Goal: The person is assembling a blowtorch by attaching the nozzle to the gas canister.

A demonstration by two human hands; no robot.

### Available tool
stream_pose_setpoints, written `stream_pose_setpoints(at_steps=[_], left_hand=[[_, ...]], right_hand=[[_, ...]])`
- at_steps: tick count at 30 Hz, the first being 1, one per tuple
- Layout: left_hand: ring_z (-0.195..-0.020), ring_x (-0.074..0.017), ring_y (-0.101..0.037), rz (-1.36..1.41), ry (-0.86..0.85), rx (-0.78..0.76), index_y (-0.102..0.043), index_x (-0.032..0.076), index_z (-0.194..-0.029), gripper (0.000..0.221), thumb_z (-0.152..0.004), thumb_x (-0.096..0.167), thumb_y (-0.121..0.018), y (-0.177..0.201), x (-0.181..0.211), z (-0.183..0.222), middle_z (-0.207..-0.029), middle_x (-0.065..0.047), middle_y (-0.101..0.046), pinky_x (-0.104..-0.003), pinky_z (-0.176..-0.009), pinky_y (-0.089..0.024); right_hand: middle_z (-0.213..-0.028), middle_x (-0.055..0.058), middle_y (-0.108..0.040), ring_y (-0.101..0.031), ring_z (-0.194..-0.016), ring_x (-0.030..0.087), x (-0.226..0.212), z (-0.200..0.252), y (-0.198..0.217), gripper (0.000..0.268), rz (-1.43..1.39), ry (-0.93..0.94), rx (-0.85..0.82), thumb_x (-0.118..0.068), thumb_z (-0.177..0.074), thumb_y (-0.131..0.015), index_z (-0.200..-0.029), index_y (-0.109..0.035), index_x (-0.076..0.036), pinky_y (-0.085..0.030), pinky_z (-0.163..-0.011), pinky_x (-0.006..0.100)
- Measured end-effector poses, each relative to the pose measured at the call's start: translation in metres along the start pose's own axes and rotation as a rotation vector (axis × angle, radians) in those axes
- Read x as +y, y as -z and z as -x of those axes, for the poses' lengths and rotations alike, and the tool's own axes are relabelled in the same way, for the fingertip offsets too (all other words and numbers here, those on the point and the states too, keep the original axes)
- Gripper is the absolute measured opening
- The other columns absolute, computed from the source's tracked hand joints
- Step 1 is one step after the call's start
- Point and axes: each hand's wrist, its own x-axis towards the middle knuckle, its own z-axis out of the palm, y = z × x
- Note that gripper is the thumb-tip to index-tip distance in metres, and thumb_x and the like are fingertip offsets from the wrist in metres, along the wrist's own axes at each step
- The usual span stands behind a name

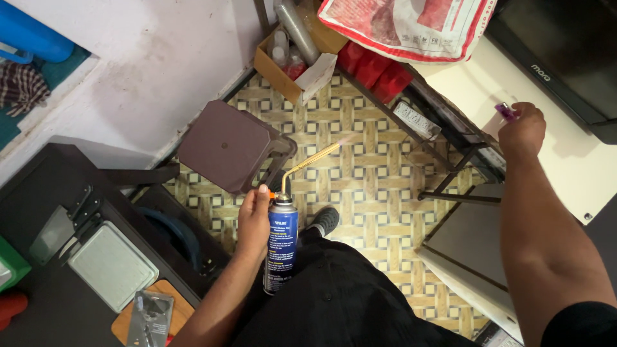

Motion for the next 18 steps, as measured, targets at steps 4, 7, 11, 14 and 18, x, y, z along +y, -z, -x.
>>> stream_pose_setpoints(at_steps=[4, 7, 11, 14, 18], left_hand=[[-0.062, -0.0104, -0.059, -0.016, 0.052, -0.007, -0.062, 0.005, -0.100, 0.044, -0.102, 0.047, -0.051, 0.001, -0.001, -0.002, -0.079, -0.005, -0.063, -0.025, -0.056, -0.050], [-0.064, -0.0094, -0.060, -0.017, 0.041, -0.012, -0.061, 0.005, -0.101, 0.044, -0.102, 0.047, -0.051, 0.001, 0.001, -0.003, -0.080, -0.004, -0.063, -0.024, -0.057, -0.051], [-0.064, -0.0095, -0.059, 0.034, 0.004, -0.040, -0.061, 0.003, -0.101, 0.045, -0.104, 0.047, -0.052, 0.004, -0.004, -0.006, -0.080, -0.005, -0.063, -0.025, -0.057, -0.051], [-0.064, -0.0097, -0.061, -0.025, 0.037, -0.016, -0.061, 0.004, -0.100, 0.044, -0.103, 0.047, -0.051, 0.001, 0.006, -0.001, -0.080, -0.005, -0.064, -0.024, -0.058, -0.052], [-0.059, -0.0148, -0.062, 0.075, 0.105, -0.017, -0.058, 0.006, -0.098, 0.040, -0.100, 0.045, -0.051, -0.001, 0.012, 0.001, -0.078, -0.006, -0.065, -0.028, -0.055, -0.053]], right_hand=[[-0.122, 0.019, -0.066, -0.065, -0.107, 0.035, 0.003, -0.003, -0.002, 0.037, 0.001, -0.020, -0.006, 0.008, -0.090, -0.066, -0.125, -0.067, -0.004, -0.053, -0.090, 0.042], [-0.123, 0.018, -0.066, -0.065, -0.108, 0.035, 0.005, -0.004, -0.005, 0.037, 0.001, -0.015, -0.009, 0.006, -0.091, -0.068, -0.126, -0.067, -0.004, -0.053, -0.091, 0.042], [-0.126, 0.022, -0.061, -0.059, -0.115, 0.039, -0.003, -0.003, 0.001, 0.038, 0.013, -0.034, -0.006, -0.003, -0.089, -0.073, -0.127, -0.064, -0.002, -0.050, -0.095, 0.046], [-0.129, 0.025, -0.056, -0.054, -0.119, 0.041, -0.010, 0.006, 0.002, 0.038, 0.100, 0.051, 0.197, -0.009, -0.087, -0.075, -0.122, -0.064, -0.001, -0.046, -0.095, 0.050], [-0.130, 0.020, -0.056, -0.054, -0.121, 0.035, -0.031, 0.030, 0.001, 0.020, 0.090, 0.140, 0.458, -0.016, -0.100, -0.067, -0.114, -0.063, -0.004, -0.045, -0.097, 0.050]])
